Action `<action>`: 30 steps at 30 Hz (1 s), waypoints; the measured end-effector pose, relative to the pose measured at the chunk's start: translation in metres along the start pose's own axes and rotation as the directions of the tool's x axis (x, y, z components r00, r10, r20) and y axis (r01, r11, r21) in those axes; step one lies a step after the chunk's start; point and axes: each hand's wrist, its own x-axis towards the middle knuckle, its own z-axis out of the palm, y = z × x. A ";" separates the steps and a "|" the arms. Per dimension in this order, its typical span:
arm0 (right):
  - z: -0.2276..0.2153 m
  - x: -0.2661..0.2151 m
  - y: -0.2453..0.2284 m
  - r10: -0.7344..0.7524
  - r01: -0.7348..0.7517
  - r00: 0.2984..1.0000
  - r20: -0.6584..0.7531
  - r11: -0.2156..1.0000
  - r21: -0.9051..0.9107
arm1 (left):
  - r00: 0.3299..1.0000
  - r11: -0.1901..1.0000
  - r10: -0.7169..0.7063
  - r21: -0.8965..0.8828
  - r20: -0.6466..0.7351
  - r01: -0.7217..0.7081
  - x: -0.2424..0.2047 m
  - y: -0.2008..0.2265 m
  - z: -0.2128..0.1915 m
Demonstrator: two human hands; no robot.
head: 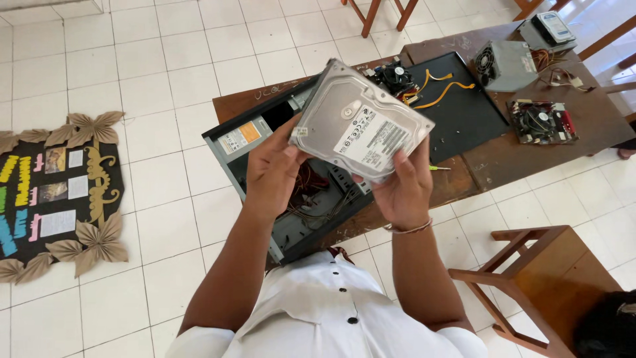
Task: The person installs a hard drive into a computer case. They position the drive into the drive bay, then use a screwdriver to secure it with screws.
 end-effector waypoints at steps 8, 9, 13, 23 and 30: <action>-0.030 0.016 -0.028 -0.050 0.036 0.998 -0.048 0.962 -0.270 | 0.996 0.995 -0.061 0.088 0.064 0.056 -0.018 0.000 0.021; -0.031 0.015 -0.029 -0.057 0.036 0.996 -0.071 0.964 -0.264 | 0.995 0.994 -0.063 0.089 0.074 0.057 -0.020 -0.001 0.023; -0.021 0.010 -0.031 -0.067 0.036 0.993 -0.101 0.959 -0.282 | 0.994 0.990 -0.085 0.120 0.073 0.076 -0.027 -0.003 0.024; -0.035 0.002 -0.017 -0.038 0.008 0.977 -0.210 0.990 -0.144 | 0.982 0.986 -0.139 0.114 0.124 0.125 -0.036 -0.006 0.026; -0.033 -0.002 -0.008 0.017 -0.021 0.948 -0.318 1.000 -0.011 | 0.979 0.982 -0.146 0.141 0.142 0.126 -0.038 0.003 0.035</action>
